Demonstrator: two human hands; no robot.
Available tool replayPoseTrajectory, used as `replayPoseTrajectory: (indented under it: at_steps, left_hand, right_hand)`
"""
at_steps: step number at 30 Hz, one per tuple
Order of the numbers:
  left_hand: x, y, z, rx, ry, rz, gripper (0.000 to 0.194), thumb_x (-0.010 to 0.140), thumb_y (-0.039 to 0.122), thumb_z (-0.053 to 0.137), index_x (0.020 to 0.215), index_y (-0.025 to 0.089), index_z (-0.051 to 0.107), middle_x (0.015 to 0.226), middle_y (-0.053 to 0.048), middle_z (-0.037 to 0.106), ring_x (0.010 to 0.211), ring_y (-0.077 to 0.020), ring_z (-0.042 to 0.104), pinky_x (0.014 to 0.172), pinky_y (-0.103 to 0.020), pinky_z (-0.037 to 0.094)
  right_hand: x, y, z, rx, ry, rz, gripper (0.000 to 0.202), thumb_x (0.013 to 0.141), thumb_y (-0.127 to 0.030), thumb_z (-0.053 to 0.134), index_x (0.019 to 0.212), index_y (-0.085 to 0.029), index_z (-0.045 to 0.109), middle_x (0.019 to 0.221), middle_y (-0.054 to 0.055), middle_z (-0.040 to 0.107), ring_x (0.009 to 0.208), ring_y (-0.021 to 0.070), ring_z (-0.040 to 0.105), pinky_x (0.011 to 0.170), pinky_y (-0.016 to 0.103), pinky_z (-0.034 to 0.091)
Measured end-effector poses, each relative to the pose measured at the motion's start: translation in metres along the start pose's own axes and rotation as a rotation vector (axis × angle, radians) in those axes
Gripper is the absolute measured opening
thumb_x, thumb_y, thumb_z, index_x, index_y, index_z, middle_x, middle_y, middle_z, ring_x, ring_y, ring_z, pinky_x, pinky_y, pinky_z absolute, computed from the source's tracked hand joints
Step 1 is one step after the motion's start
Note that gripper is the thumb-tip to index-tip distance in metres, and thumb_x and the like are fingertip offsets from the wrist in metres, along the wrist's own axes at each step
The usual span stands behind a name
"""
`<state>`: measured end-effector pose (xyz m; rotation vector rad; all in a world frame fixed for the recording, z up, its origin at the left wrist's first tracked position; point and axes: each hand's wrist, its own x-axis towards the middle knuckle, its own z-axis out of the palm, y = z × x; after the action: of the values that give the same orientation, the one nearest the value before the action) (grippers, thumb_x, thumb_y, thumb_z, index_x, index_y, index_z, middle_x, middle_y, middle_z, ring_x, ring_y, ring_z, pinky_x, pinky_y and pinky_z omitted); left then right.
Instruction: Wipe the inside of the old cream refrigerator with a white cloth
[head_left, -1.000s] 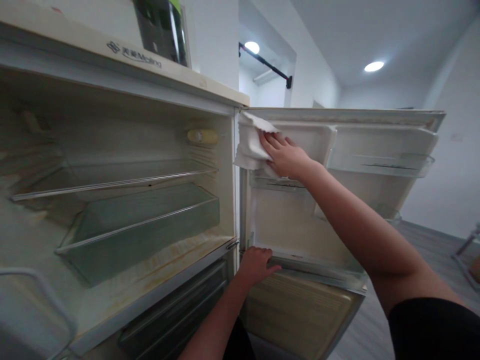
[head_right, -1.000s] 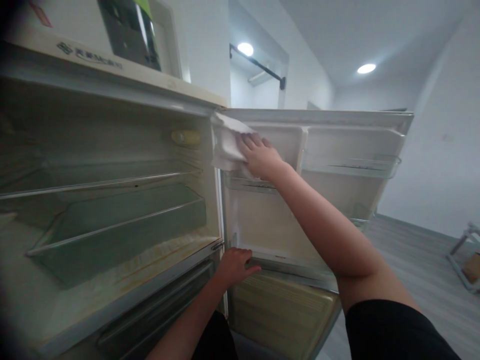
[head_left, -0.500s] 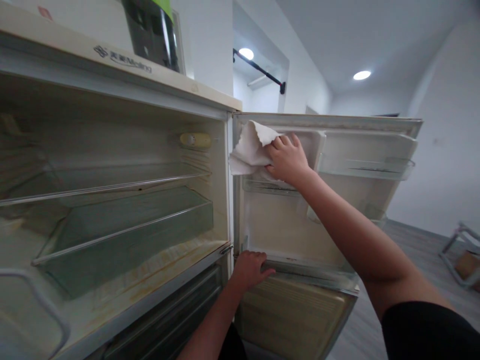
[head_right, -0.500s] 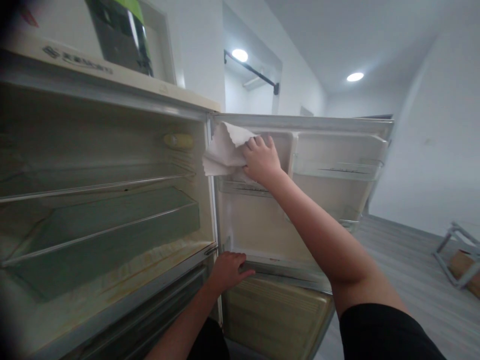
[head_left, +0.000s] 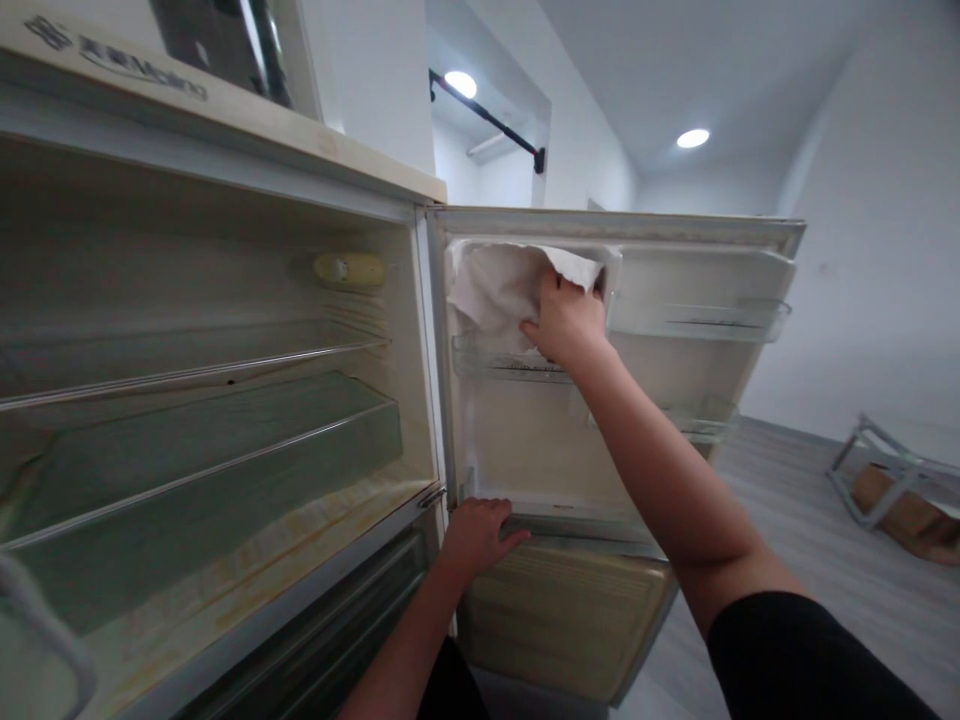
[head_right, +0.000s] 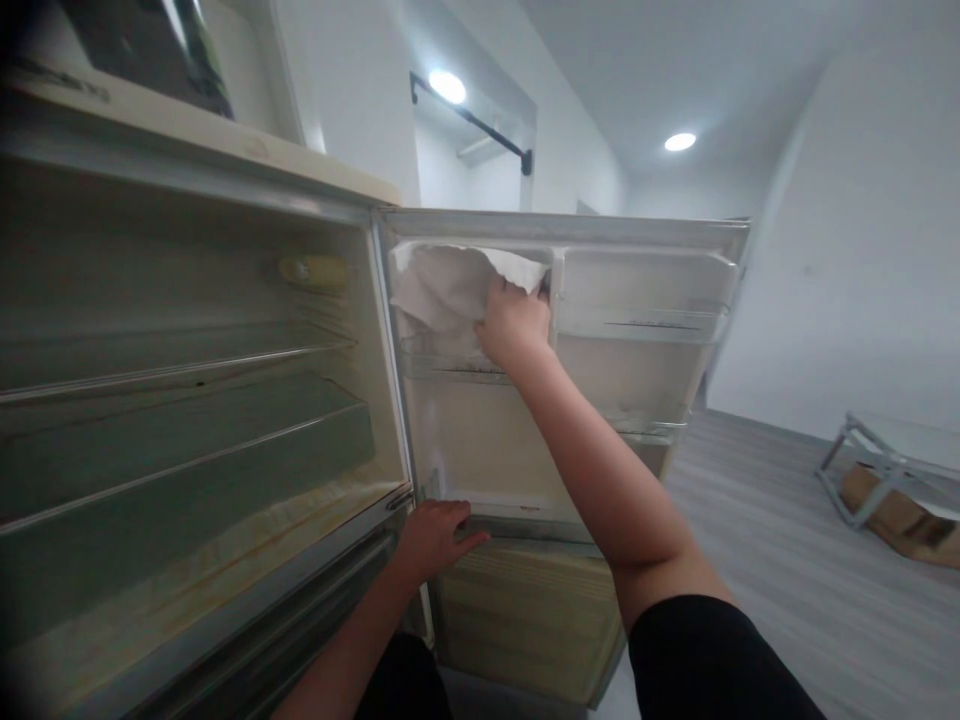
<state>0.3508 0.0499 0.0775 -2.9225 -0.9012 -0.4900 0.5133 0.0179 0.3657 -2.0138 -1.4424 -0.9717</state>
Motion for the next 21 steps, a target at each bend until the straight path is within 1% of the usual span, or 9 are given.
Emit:
replayPoseTrajectory:
  at_steps: [2, 6, 11, 15, 21]
  left_hand:
    - [0.0001, 0.0006, -0.0009, 0.007, -0.005, 0.003, 0.048, 0.092, 0.068, 0.052, 0.089, 0.021, 0.065, 0.089, -0.006, 0.075, 0.087, -0.0286, 0.070, 0.080, -0.039, 0.047]
    - [-0.0001, 0.0024, -0.0047, 0.013, -0.015, 0.003, 0.048, 0.093, 0.067, 0.052, 0.090, 0.021, 0.065, 0.090, -0.007, 0.075, 0.088, -0.0284, 0.070, 0.080, -0.038, 0.047]
    - [0.0001, 0.0020, -0.0044, 0.008, -0.003, 0.002, 0.047, 0.092, 0.066, 0.054, 0.090, 0.021, 0.065, 0.088, -0.007, 0.075, 0.088, -0.0281, 0.070, 0.080, -0.037, 0.046]
    - [0.0002, 0.0015, -0.0025, 0.004, -0.006, -0.006, 0.047, 0.092, 0.067, 0.053, 0.089, 0.021, 0.065, 0.088, -0.007, 0.075, 0.087, -0.0283, 0.070, 0.080, -0.038, 0.047]
    - [-0.0003, 0.0023, -0.0039, -0.003, -0.006, -0.007, 0.046, 0.092, 0.066, 0.053, 0.088, 0.021, 0.064, 0.089, -0.007, 0.075, 0.089, -0.0279, 0.071, 0.082, -0.038, 0.049]
  right_hand:
    - [0.0005, 0.0014, 0.0010, 0.001, 0.005, -0.006, 0.058, 0.087, -0.040, 0.068, 0.136, -0.013, 0.051, 0.133, 0.021, 0.062, 0.126, 0.0405, 0.054, 0.098, 0.052, 0.048]
    - [0.0007, 0.0018, 0.0006, 0.008, -0.028, -0.020, 0.057, 0.089, -0.037, 0.065, 0.139, -0.013, 0.048, 0.138, 0.022, 0.058, 0.123, 0.0392, 0.056, 0.099, 0.052, 0.048]
    - [-0.0005, 0.0003, -0.0005, 0.018, -0.024, -0.041, 0.054, 0.087, -0.034, 0.069, 0.133, -0.011, 0.052, 0.141, 0.024, 0.052, 0.121, 0.0381, 0.056, 0.097, 0.051, 0.050]
    - [0.0003, 0.0016, 0.0025, 0.036, -0.019, -0.067, 0.055, 0.085, -0.035, 0.071, 0.132, -0.011, 0.053, 0.139, 0.025, 0.051, 0.116, 0.0362, 0.057, 0.093, 0.050, 0.052]
    - [0.0009, 0.0020, 0.0022, 0.043, -0.102, -0.062, 0.058, 0.085, -0.040, 0.072, 0.132, -0.012, 0.054, 0.137, 0.024, 0.050, 0.116, 0.0351, 0.057, 0.090, 0.047, 0.053]
